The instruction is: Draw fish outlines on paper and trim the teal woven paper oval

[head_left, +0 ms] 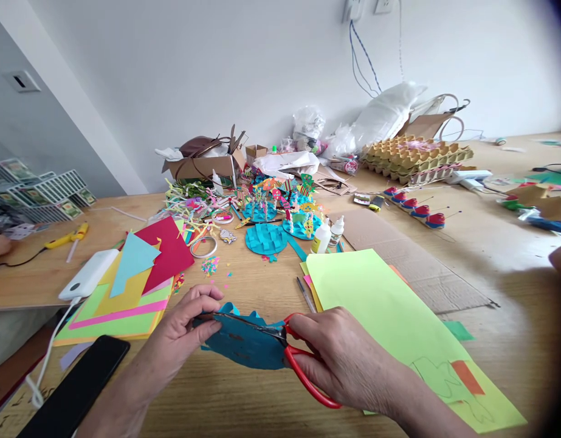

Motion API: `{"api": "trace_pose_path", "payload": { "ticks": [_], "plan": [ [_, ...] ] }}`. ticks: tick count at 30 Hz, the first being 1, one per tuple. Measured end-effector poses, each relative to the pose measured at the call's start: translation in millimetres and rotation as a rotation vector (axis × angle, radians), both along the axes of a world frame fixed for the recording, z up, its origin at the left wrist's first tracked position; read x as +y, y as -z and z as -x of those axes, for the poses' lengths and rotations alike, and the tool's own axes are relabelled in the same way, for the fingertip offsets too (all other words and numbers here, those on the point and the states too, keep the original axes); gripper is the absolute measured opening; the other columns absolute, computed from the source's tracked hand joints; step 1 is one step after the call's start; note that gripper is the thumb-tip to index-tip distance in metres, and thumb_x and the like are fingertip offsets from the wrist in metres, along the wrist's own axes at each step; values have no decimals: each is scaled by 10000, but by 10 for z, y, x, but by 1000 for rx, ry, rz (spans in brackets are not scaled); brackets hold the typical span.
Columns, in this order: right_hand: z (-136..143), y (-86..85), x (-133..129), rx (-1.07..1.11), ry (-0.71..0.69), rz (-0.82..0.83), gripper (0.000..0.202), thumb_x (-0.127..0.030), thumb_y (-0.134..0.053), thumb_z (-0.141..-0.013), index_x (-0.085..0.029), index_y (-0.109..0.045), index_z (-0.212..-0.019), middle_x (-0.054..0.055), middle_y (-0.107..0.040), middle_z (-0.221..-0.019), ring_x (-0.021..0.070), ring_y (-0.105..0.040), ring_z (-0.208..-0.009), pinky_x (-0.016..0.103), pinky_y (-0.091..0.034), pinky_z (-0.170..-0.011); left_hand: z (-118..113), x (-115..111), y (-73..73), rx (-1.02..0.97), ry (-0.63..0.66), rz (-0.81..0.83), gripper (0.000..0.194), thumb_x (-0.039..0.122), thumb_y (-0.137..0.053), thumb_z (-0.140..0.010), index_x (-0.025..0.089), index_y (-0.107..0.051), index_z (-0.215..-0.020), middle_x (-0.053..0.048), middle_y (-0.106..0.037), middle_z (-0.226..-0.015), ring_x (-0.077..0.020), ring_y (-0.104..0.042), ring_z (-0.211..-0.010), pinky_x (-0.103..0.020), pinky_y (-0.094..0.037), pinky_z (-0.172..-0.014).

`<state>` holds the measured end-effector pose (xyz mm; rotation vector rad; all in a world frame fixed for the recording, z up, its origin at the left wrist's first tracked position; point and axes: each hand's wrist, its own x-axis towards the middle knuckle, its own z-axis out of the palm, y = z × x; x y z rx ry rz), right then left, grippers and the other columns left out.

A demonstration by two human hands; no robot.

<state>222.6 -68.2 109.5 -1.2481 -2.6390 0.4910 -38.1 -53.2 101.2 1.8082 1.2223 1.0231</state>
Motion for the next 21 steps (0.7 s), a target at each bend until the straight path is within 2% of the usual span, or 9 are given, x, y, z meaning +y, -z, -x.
{"api": "trace_pose_path", "payload": {
  "ticks": [10,21],
  "plan": [
    [3,30,12,-40,5,-24,217,-308,-398,-893,-195,-487,-730,9,-600,-625,116,-486,-501,264,-216,-503,21,-15,29,-9,-14,36,58,215,-645,-719,243,-696,-726,-66,-604,-953,-224,-557,-917,-267,-456,-760],
    [0,-8,15,-15,-1,26,178,-351,-421,-890,-213,-492,-802,12,-624,-672,150,-550,-579,253,-258,-531,81,-30,72,124,88,74,77,252,-573,-806,237,-647,-817,-42,-526,-1028,-182,-509,-981,-231,-433,-793]
  ]
}}
